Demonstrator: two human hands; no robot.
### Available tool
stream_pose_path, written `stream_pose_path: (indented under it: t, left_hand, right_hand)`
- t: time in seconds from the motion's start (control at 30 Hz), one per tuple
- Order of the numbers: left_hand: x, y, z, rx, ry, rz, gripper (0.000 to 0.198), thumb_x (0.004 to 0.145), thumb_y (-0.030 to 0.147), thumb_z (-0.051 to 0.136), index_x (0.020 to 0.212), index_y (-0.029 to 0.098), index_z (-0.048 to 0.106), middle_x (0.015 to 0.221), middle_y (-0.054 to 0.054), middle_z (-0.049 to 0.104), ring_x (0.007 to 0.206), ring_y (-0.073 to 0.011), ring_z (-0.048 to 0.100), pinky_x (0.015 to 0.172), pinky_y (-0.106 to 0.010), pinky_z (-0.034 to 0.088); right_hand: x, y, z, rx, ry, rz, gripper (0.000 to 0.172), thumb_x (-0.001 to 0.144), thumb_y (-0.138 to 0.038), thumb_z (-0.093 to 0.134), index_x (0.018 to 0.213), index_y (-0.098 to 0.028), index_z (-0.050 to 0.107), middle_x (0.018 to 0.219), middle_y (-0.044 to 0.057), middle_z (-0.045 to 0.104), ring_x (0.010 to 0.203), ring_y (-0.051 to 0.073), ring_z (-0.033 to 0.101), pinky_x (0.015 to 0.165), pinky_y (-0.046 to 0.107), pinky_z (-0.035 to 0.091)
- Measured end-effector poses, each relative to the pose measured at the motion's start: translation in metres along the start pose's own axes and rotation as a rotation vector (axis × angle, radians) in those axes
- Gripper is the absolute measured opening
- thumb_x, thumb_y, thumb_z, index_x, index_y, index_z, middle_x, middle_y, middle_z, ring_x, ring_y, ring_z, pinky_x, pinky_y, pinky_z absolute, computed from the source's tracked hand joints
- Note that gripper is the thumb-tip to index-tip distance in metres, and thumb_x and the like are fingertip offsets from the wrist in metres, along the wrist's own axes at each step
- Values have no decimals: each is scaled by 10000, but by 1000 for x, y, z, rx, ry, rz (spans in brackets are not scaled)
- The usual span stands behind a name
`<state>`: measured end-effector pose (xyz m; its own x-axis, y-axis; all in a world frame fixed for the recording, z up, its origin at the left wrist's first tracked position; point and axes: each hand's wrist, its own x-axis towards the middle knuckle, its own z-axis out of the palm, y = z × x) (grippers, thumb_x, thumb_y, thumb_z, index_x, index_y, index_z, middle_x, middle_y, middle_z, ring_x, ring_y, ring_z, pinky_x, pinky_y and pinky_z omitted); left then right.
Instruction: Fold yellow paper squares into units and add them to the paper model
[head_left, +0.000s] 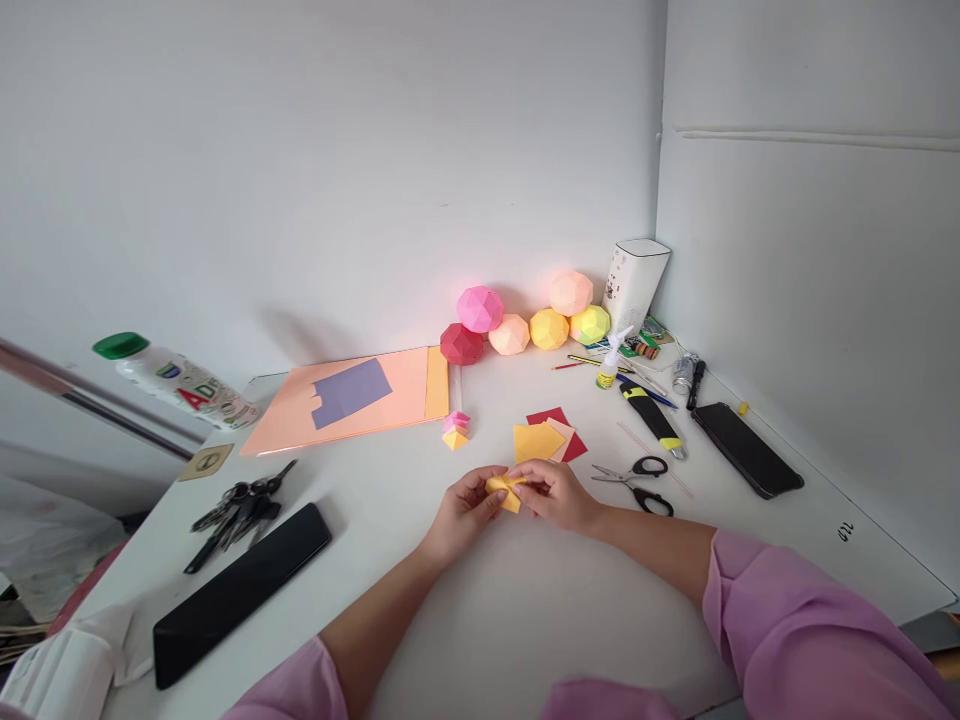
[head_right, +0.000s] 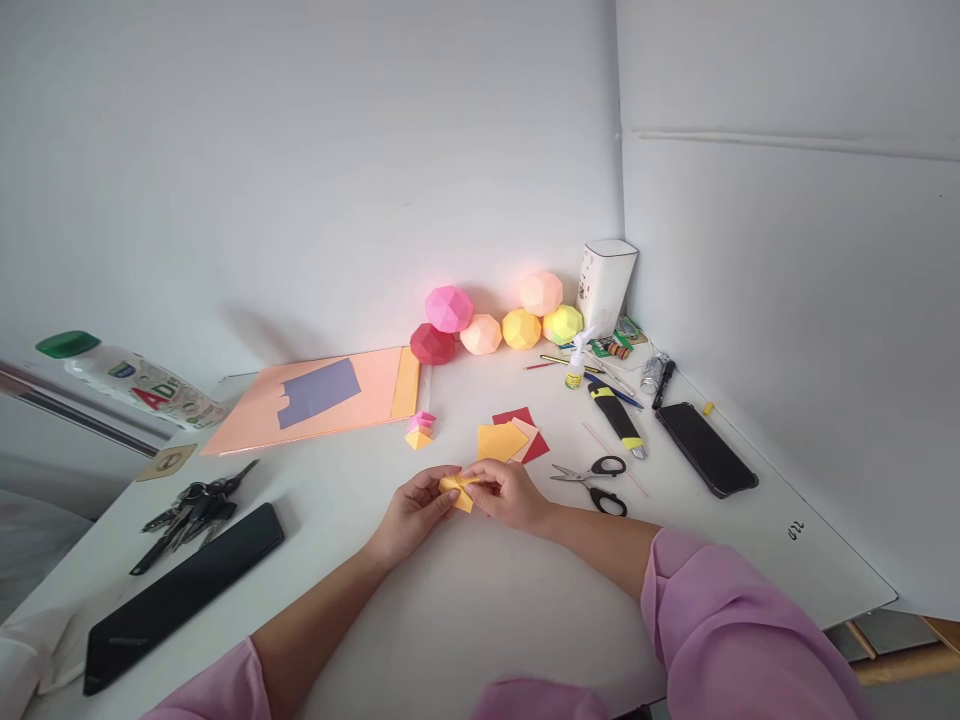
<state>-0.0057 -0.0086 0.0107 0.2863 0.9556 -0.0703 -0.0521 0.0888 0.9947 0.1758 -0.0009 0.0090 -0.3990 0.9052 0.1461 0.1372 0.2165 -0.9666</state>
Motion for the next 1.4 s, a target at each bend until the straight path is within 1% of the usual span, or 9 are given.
stream_pose_path:
  t: [0.33, 0.5, 0.67, 0.8, 0.9, 1.0, 1.1, 1.23, 1.4]
  left_hand:
    - [0, 0, 0, 29, -6, 7, 343, 725, 395, 655, 980, 171, 603, 732, -9, 598, 630, -109, 536, 580, -241, 477]
    - [0, 1, 0, 6, 5, -4, 347, 714, 384, 671, 980, 172, 603, 753, -14, 612, 672, -125, 563, 613, -258, 492]
    - [0, 1, -1, -22, -35, -20, 337, 721, 379, 670, 973, 169, 597, 792, -24, 611, 646, -118, 553, 648, -298, 507]
    - [1, -1, -1, -26, -96, 68, 222, 762, 339, 639, 917, 186, 594, 866, -29, 569, 699, -118, 549, 660, -285, 498]
    - [3, -4, -2, 22, -84, 147, 163, 762, 322, 637, 855, 194, 597, 959, -38, 502, 699, -108, 533, 589, -248, 480]
    - [3, -4, -2, 44, -90, 135, 148, 766, 312, 631, 845, 194, 589, 1056, -45, 467, 683, -90, 526, 580, -242, 470]
    - [2, -2, -1, 28, -115, 114, 134, 790, 301, 608, 835, 186, 557, 926, -22, 515, 694, -100, 524, 600, -236, 449]
    - [0, 0, 0, 9, -88, 40, 164, 797, 324, 599, 800, 180, 520, 694, 31, 495, 593, -86, 471, 544, -215, 397]
    - [0, 0, 0, 50, -78, 91, 168, 806, 339, 583, 859, 183, 552, 736, 12, 523, 571, -90, 477, 540, -232, 403]
  right_hand:
    - [0, -1, 0, -19, 2, 1, 186, 829, -308, 540, 947, -170, 581, 731, 14, 617, 458, 70, 514, 464, 204, 453]
    - [0, 2, 1, 22, 6, -12, 188, 841, -332, 532, 937, -174, 564, 683, -2, 598, 465, 76, 512, 464, 207, 453]
    - [0, 0, 1, 13, 28, -15, 193, 843, -343, 533, 905, -165, 572, 705, 6, 601, 474, 79, 522, 471, 214, 453]
    - [0, -3, 0, -20, 17, -12, 187, 843, -336, 537, 862, -160, 596, 690, 5, 597, 480, 80, 526, 474, 211, 443]
    - [0, -4, -1, -38, 16, -20, 182, 839, -328, 542, 842, -157, 606, 657, -6, 580, 476, 79, 520, 474, 208, 433]
    - [0, -5, -1, -46, 15, -24, 182, 836, -324, 544, 831, -155, 611, 637, -10, 572, 473, 79, 513, 473, 206, 425]
    - [0, -5, 0, -43, 12, -31, 183, 835, -322, 538, 842, -154, 613, 615, -16, 557, 468, 75, 495, 462, 200, 415]
    - [1, -3, 2, -72, 15, -91, 216, 759, -293, 625, 929, -161, 604, 629, -24, 551, 489, 74, 478, 460, 189, 413]
    - [2, -2, 3, -185, 59, -186, 189, 758, -250, 608, 931, -175, 611, 776, 20, 595, 523, 73, 472, 476, 196, 430]
